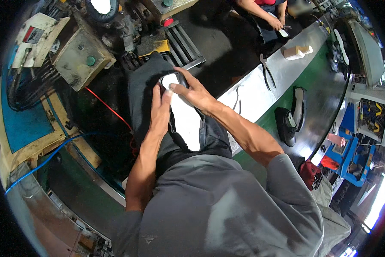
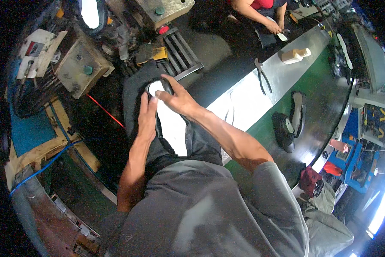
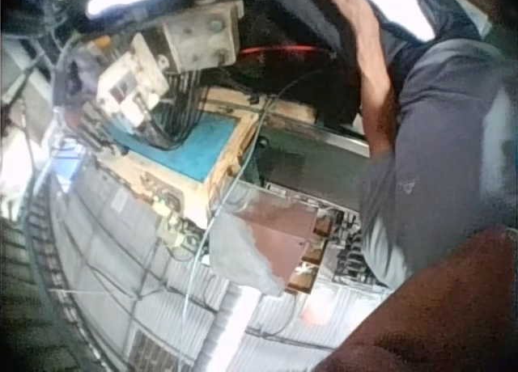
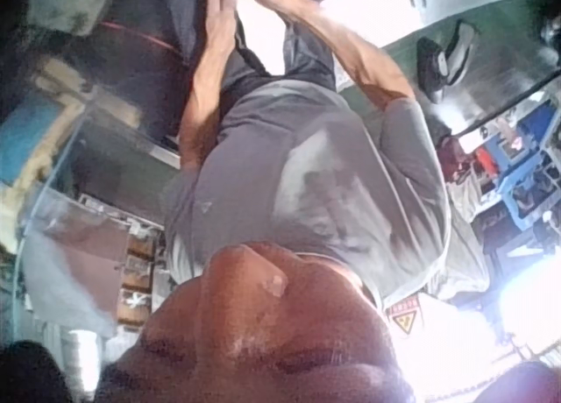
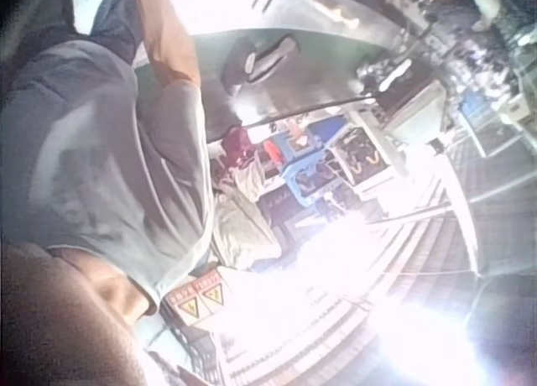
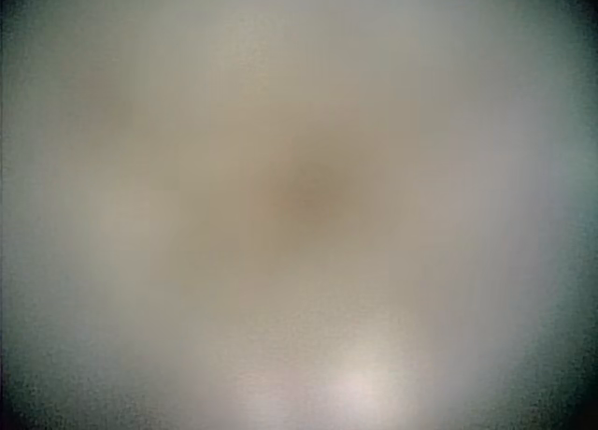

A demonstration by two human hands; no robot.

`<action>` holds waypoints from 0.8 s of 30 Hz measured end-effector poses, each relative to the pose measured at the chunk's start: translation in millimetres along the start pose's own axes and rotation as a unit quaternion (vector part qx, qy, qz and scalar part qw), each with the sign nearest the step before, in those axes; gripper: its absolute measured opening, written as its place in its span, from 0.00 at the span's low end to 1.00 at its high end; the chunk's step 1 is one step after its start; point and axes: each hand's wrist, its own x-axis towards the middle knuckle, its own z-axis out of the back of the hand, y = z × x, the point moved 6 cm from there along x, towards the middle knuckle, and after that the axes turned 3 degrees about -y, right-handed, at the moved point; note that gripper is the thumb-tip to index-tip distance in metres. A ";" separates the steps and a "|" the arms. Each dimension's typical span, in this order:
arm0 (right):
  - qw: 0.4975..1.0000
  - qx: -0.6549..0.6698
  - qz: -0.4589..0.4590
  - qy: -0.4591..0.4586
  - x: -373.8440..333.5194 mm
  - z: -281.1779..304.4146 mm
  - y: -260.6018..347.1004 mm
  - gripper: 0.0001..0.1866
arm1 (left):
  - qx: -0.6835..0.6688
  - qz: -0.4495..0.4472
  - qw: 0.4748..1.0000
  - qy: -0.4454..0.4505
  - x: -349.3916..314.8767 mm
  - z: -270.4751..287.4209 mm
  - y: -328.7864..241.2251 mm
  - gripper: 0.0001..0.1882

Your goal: Assembling shoe soles and uppers using industrial pressing machinery in a factory.

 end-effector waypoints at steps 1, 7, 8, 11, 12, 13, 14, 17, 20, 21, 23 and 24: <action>1.000 -0.002 0.003 0.001 -7.0 0.1 0.7 0.48 | 0.103 -0.026 0.994 0.014 -3.7 1.1 6.0 0.39; 0.996 -0.002 -0.093 0.006 -98.0 17.4 -48.3 0.52 | 0.093 -0.004 0.993 0.073 -73.5 10.9 16.5 0.42; 0.996 -0.001 -0.093 0.010 -103.1 22.3 -53.3 0.52 | 0.074 0.027 0.995 0.067 -77.5 18.1 25.2 0.42; 0.995 -0.016 -0.084 0.045 -113.6 20.1 -52.0 0.52 | -0.008 0.052 0.994 0.094 -82.1 21.6 32.1 0.43; 0.987 -0.154 0.045 0.016 -118.5 19.2 -33.9 0.52 | -0.006 0.049 0.994 0.095 -81.5 23.1 30.5 0.43; 0.941 -0.289 0.173 -0.012 -130.2 13.3 -8.1 0.52 | -0.082 0.095 0.988 0.087 -81.6 19.9 28.5 0.43; 0.915 -0.361 0.181 0.011 -146.1 -6.1 24.7 0.52 | -0.157 0.139 0.975 0.074 -82.2 18.0 25.6 0.45; 0.775 -0.589 0.227 0.031 -157.1 -36.9 16.8 0.52 | -0.206 0.208 0.956 0.012 -81.3 -2.3 4.2 0.47; 0.774 -0.582 0.247 0.019 -148.9 -31.0 16.2 0.50 | -0.226 0.202 0.952 0.030 -73.3 -1.8 13.0 0.47; 0.772 -0.583 0.253 0.017 -147.5 -29.5 17.4 0.50 | -0.250 0.200 0.946 0.052 -69.9 -2.0 12.3 0.47; 0.814 -0.536 0.222 0.017 -139.1 -23.9 18.6 0.47 | -0.224 0.180 0.954 0.087 -53.9 10.9 8.7 0.45; 0.821 -0.518 0.239 0.014 -139.3 -22.6 21.3 0.45 | -0.088 0.100 0.991 -0.010 -35.0 26.2 -1.2 0.44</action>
